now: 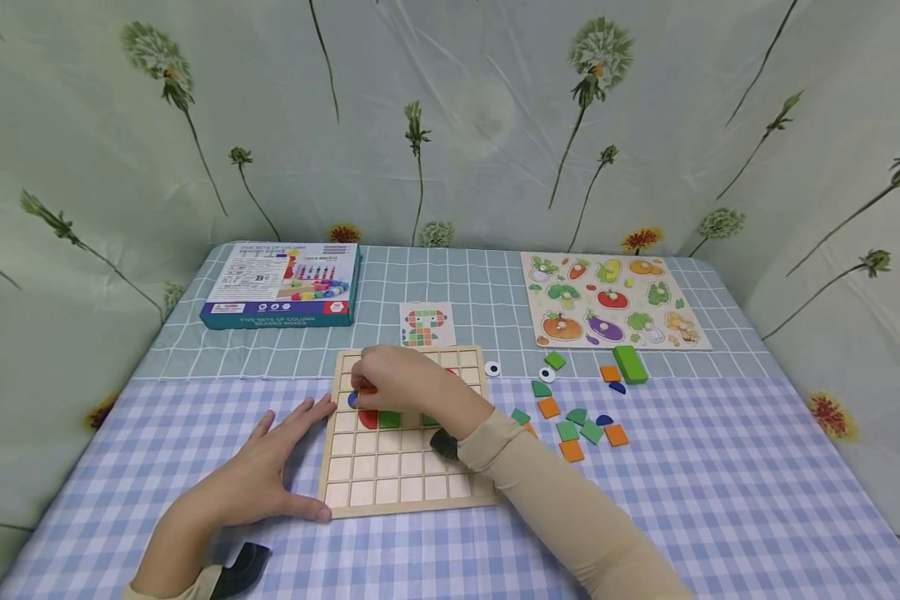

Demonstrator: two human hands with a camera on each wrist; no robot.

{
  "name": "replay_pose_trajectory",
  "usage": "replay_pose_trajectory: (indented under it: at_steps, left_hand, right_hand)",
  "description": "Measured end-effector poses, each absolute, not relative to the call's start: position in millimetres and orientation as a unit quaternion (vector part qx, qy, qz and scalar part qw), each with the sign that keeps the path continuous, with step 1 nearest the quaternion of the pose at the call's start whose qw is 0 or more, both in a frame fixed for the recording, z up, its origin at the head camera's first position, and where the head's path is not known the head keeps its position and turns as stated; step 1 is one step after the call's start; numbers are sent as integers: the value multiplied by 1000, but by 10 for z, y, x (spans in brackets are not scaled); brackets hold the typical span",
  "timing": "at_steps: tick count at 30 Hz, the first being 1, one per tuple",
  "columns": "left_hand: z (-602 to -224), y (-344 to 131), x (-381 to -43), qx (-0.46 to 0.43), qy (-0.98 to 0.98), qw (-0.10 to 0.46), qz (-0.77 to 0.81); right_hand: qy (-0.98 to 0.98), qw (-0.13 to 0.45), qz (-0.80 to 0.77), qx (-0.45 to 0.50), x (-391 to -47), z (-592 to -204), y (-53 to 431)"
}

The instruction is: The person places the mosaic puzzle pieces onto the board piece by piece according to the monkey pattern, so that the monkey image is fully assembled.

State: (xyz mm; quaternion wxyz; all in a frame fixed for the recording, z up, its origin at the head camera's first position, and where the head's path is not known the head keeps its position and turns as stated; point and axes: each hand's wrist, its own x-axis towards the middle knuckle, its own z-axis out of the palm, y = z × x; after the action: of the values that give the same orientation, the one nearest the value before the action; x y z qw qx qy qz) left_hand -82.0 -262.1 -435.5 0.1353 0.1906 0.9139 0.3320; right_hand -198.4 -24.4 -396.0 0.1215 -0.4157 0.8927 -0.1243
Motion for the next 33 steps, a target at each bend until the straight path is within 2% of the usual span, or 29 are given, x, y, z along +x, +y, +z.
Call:
replay_pose_trajectory:
  at_steps: [7, 20, 27, 33]
  left_hand:
    - [-4342, -2596, -823, 180, 915, 144, 331]
    - [-4317, -2576, -811, 179, 921, 144, 316]
    - [-4305, -2568, -807, 177, 924, 144, 306]
    - [-4283, -2559, -824, 186, 925, 141, 299]
  right_hand:
    - [904, 136, -162, -372, -1994, -3835, 165]
    - [937, 112, -196, -268, -2149, -3834, 1222]
    - [943, 143, -186, -235, -2154, -3935, 1423]
    - [943, 146, -182, -236, -2155, -3983, 1465]
